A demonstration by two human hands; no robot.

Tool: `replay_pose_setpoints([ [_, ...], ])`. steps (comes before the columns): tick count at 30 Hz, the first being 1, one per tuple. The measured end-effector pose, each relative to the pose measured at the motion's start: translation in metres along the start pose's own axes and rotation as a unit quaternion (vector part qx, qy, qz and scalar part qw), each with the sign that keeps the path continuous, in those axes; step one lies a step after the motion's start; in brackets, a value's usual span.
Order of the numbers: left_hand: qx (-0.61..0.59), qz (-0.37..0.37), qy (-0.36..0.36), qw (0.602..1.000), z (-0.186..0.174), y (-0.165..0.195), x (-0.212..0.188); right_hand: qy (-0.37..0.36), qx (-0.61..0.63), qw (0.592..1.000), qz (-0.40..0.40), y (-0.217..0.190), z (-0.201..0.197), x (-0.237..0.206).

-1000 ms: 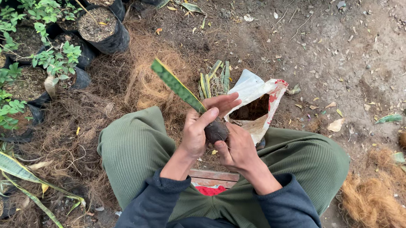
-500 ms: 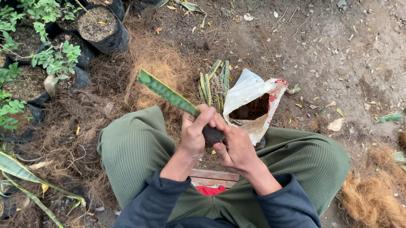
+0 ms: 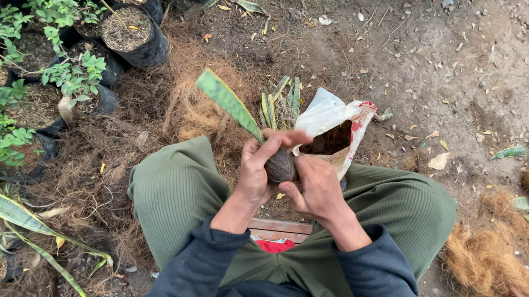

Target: The person sits cross-legged and wraps a small plant cutting with a single leaf in a piece of coconut coir. They repeatedly adjust the coir around the base of the cutting, securing it by hand. The wrapped cutting is held in the hands; the final placement is not shown.

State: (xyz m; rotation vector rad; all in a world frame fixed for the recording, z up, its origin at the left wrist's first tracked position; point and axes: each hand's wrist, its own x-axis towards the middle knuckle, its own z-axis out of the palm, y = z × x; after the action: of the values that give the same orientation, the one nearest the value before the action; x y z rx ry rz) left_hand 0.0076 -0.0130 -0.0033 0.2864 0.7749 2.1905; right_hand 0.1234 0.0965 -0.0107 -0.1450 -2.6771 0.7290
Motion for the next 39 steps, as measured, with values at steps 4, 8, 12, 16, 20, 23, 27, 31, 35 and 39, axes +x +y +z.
replay_pose_setpoints([
  [4,-0.011,0.037,0.039,0.999,-0.011,-0.009,-0.001,0.001,0.025,1.0,-0.011,-0.002,0.002,0.0],
  [8,0.0,0.02,0.103,0.994,-0.012,-0.011,-0.001,-0.014,0.028,0.999,-0.025,-0.003,0.003,0.001],
  [12,0.076,0.053,0.053,0.994,-0.008,-0.009,-0.001,-0.029,0.0,1.0,0.002,0.0,0.007,0.0],
  [16,0.056,0.065,0.052,0.995,-0.008,-0.012,-0.001,-0.012,0.028,0.999,-0.014,0.003,0.01,-0.002],
  [20,0.004,0.083,0.029,0.996,-0.012,-0.016,0.0,0.005,0.024,0.999,-0.042,0.004,0.011,-0.003],
  [23,0.013,0.081,0.023,0.996,-0.013,-0.016,-0.001,0.0,0.011,0.999,-0.031,0.004,0.01,-0.002],
  [27,-0.065,0.026,0.028,0.997,-0.011,-0.015,-0.004,0.03,0.014,0.998,-0.048,0.004,0.01,-0.002],
  [31,-0.028,0.069,0.014,0.997,-0.009,-0.012,-0.004,0.026,0.015,0.998,-0.052,0.005,0.012,-0.005],
  [35,0.003,0.035,-0.019,0.999,-0.009,-0.01,-0.006,0.024,0.028,0.999,-0.028,0.006,0.013,-0.007],
  [39,-0.018,0.084,-0.033,0.996,-0.01,-0.015,-0.007,0.042,0.041,0.995,-0.075,0.006,0.014,-0.009],
])
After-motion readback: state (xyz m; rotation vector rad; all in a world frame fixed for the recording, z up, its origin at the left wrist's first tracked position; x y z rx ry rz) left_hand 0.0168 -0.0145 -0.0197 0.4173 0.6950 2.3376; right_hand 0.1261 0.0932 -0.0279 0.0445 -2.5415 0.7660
